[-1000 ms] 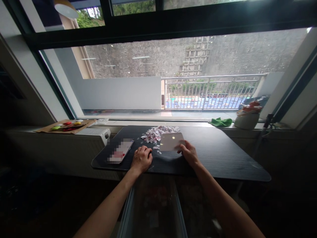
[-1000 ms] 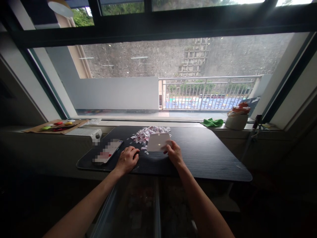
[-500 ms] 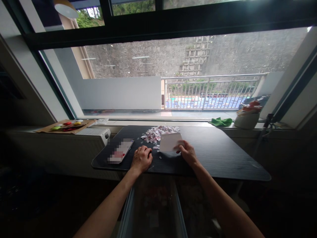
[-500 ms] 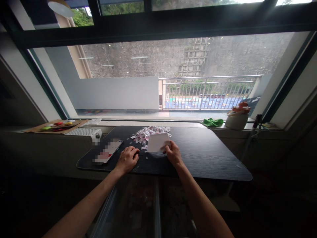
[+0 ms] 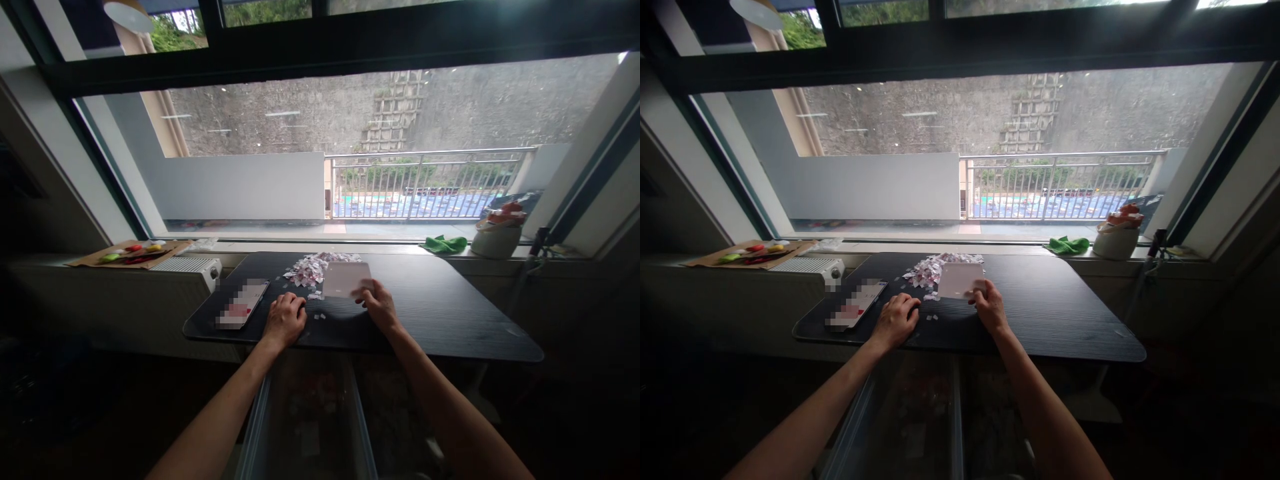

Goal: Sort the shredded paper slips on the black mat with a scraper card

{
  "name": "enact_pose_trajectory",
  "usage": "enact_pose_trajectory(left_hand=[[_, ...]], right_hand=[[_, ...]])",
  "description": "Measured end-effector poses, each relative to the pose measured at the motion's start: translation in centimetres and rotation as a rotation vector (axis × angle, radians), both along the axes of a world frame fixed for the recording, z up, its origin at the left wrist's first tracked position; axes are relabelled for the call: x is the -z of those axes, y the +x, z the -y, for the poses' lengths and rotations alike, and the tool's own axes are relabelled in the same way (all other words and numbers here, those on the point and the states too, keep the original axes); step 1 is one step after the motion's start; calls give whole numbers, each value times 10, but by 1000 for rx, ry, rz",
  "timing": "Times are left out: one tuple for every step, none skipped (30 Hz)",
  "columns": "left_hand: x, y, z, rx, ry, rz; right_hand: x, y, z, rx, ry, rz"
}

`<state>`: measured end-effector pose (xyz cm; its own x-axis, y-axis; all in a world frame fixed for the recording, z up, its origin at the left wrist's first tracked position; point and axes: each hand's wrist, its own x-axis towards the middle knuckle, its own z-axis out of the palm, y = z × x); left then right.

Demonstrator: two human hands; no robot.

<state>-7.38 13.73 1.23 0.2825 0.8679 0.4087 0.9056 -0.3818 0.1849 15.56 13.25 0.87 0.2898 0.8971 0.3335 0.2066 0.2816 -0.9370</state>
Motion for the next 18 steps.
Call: enact_pose_trajectory(left_hand=[[0, 0, 0, 1, 3, 2], [1, 0, -1, 1, 7, 4], [1, 0, -1, 0, 9, 5], [2, 0, -1, -1, 10, 6], [2, 0, -1, -2, 12, 6], [2, 0, -1, -3, 14, 5], [2, 0, -1, -3, 16, 4], [2, -1, -1, -2, 19, 4], [2, -1, -1, -1, 21, 4], [2, -1, -1, 1, 23, 5], [2, -1, -1, 2, 24, 7], [2, -1, -1, 3, 25, 9], [2, -1, -1, 3, 25, 10], [2, -1, -1, 2, 24, 11], [2, -1, -1, 2, 23, 10], [1, -1, -1, 2, 21, 10], [1, -1, -1, 2, 18, 10], [1, -1, -1, 1, 16, 9]], right_hand=[[1, 0, -1, 10, -4, -11], [2, 1, -1, 7, -9, -16], [2, 0, -2, -4, -14, -16], [2, 0, -2, -18, -19, -14], [2, 0, -1, -28, -22, -11], [1, 0, -1, -33, -25, -6], [1, -1, 0, -32, -26, 2], [0, -1, 0, -27, -25, 10], [0, -1, 1, -20, -20, 16], [-1, -1, 1, -16, -13, 19], [0, 0, 1, -18, -7, 18], [0, -1, 1, -27, -4, 14], [0, -1, 0, -41, -3, 10], [1, -1, 0, -56, -7, 8], [1, -2, 0, -68, -12, 6], [1, -2, 0, -76, -16, 6], [0, -3, 1, -79, -18, 11], [0, -3, 1, -82, -18, 21]])
